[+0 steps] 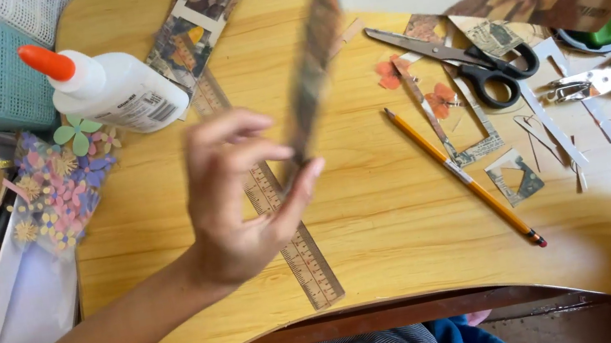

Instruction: Measuring, marking, and cutting out decorative elements from a card for a scrapbooking project.

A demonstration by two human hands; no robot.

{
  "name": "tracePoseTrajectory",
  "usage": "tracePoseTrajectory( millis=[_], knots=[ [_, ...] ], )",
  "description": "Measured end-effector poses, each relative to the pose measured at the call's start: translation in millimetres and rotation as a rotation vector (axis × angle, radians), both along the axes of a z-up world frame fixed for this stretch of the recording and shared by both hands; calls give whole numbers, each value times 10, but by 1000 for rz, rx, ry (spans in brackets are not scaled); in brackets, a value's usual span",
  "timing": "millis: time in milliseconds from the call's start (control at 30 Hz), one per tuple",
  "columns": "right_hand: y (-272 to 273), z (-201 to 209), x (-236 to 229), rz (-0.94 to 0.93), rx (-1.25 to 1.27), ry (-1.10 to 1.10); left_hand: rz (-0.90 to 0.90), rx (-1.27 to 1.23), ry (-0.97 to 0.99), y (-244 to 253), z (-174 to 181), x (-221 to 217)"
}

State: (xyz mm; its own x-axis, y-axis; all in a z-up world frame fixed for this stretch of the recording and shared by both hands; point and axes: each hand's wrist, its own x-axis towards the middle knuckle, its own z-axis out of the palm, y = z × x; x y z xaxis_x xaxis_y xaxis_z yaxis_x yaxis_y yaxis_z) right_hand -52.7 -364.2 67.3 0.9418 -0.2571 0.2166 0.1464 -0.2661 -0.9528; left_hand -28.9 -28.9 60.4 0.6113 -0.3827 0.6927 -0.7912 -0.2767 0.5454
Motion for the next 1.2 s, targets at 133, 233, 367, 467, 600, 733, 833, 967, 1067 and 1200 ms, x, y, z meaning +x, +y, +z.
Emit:
tracePoseTrajectory(
  millis=[133,233,367,467,600,733,833,967,1067,1200],
  knots=[
    [32,68,39,-16,79,-49,108,-261,-366,-20,185,92],
    [104,122,101,-23,172,-110,-219,-149,135,-171,423,-65],
    [322,106,194,-76,373,-228,-470,-183,992,-418,151,143],
    [524,285,185,-4,324,-166,-525,-407,1073,-483,-8,249],
    [526,496,176,317,-137,98,-455,-722,1053,-540,-151,309],
    [238,202,52,398,-905,38,-373,-539,936,-406,-140,298],
    [113,-67,-41,287,-1282,554,-425,-487,870,-365,-144,305],
    [4,-265,-79,240,-1373,255,-442,-470,976,-323,-116,260],
    [-13,-314,-30,220,-1412,208,-400,-427,1077,-283,-91,217],
    [23,-250,-57,138,-1550,197,-349,-352,1181,-248,-66,186]
  ],
)
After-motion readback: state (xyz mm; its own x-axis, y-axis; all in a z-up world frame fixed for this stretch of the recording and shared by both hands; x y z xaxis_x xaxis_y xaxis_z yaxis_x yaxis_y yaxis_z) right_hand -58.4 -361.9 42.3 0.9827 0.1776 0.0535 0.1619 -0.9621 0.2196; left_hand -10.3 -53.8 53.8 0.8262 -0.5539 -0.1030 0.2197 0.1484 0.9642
